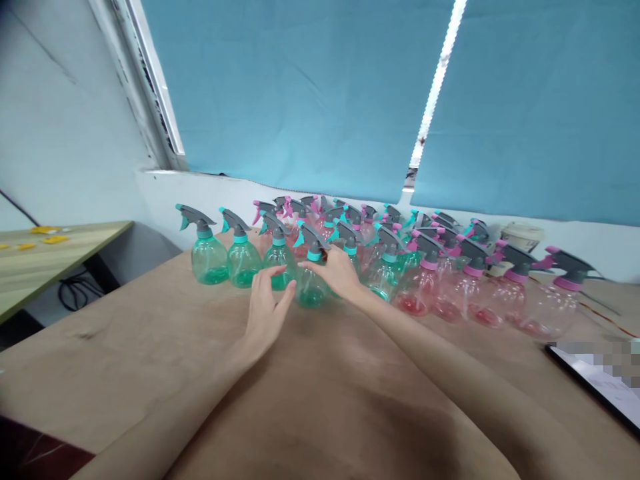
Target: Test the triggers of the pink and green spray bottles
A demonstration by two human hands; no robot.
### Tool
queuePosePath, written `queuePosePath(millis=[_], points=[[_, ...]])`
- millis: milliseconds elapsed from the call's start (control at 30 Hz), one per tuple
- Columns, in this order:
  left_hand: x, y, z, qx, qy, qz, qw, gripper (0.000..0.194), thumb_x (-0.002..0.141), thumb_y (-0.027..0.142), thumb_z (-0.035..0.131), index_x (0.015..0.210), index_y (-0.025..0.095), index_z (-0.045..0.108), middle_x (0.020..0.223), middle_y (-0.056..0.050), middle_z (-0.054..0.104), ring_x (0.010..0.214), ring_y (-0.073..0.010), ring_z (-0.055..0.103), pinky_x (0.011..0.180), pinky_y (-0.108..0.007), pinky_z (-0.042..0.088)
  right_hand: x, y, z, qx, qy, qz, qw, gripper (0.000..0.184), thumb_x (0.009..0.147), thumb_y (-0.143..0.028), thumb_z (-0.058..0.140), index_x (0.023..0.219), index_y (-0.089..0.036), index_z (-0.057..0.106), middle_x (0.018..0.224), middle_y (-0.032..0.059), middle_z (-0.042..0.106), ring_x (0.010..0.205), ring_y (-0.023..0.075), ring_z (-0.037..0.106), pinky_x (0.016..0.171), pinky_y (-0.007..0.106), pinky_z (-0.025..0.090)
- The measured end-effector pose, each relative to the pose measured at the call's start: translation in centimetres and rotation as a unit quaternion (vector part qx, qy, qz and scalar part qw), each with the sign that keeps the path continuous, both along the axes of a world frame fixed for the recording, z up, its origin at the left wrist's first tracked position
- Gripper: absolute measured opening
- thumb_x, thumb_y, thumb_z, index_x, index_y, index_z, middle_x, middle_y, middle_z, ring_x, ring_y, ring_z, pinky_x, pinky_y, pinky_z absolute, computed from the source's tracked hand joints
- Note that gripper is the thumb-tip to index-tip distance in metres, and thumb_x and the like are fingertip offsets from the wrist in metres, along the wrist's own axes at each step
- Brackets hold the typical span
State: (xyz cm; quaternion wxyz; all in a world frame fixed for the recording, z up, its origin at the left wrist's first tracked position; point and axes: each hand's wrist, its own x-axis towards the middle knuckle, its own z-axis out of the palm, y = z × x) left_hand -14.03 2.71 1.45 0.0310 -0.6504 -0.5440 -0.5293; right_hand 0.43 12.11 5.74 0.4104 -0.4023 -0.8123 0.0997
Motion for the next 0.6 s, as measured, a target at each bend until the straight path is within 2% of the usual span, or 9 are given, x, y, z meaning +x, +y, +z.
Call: queuePosePath(millis=[333,600], points=[[0.7,0.0,-1.1,-0.006,-0.006,-0.027,1.0,0.031,0.087,0.021,0.05,0.117,0.021,0.04,0.108,-0.007,0.055,0.104,-0.024,0.052,0.083,-0.04,0.045,-1.6,2.2,-1.2,0.026,0.008,-0.042,0.999,0.035,0.081,-0.049,0.051,0.085,-0.015,0.058,0.082,0.0103,0.062,0.078,0.0224,0.056,0.069,0.033,0.041],[1.0,0.1,-1.4,-0.017,-0.001,-0.047,0.999,0.036,0.085,0.017,0.051,0.119,0.021,0.038,0.104,-0.006,0.055,0.102,-0.0225,0.053,0.09,-0.042,0.04,-2.1,3.4,-1.4,0.029,0.016,-0.05,0.998,0.034,0.082,-0.043,0.054,0.096,-0.013,0.057,0.092,0.0145,0.063,0.09,0.0266,0.057,0.078,0.037,0.042]])
